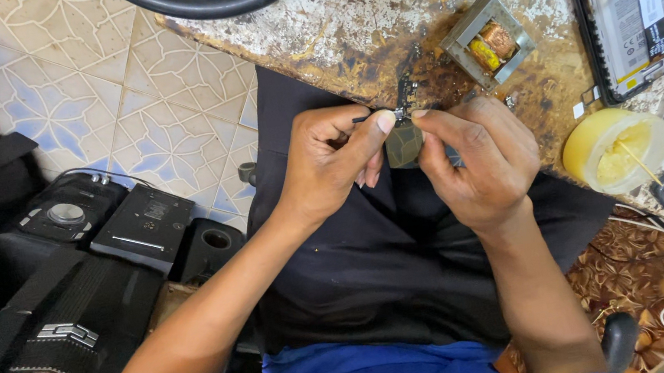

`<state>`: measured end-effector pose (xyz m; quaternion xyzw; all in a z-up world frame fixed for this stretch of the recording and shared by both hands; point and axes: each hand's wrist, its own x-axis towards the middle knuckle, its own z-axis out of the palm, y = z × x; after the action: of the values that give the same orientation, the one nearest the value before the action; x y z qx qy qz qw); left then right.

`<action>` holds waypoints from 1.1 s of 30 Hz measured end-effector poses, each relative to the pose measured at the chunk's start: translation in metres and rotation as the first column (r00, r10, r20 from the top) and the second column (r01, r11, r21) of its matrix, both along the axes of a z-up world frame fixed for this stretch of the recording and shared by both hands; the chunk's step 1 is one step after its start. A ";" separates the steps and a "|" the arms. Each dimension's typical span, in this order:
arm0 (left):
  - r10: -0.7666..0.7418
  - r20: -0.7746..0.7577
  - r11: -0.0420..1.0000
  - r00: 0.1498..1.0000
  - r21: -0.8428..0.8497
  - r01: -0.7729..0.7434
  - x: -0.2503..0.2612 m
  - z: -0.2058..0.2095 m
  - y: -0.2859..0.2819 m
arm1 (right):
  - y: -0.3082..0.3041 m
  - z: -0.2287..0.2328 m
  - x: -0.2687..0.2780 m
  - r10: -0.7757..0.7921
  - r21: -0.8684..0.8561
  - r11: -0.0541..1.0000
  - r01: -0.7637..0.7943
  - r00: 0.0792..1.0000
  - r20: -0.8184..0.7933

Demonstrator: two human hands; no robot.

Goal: The person uses a soldering iron to work on a small electronic component held in their left hand. They then pick up a disassembled smartphone, connect a ribbon cable to the motherboard, and power on the device to check the screen.

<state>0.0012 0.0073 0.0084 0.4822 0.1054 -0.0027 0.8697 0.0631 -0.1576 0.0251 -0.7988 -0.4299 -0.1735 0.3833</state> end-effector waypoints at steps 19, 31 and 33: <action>0.005 -0.011 1.000 1.000 0.005 -0.005 0.000 0.000 0.000 | 0.001 0.001 0.000 0.018 -0.025 1.000 -0.018 0.999 0.028; 0.008 -0.011 1.000 1.000 -0.004 -0.008 -0.001 0.000 0.000 | 0.003 0.001 0.001 0.036 -0.017 0.999 -0.035 0.998 0.046; 0.009 -0.005 1.000 1.000 0.001 -0.009 0.000 0.000 0.000 | 0.005 0.002 0.002 0.038 -0.015 0.999 -0.037 0.997 0.060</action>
<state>0.0012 0.0074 0.0087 0.4821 0.1099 -0.0001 0.8692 0.0651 -0.1529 0.0275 -0.7877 -0.4574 -0.1871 0.3678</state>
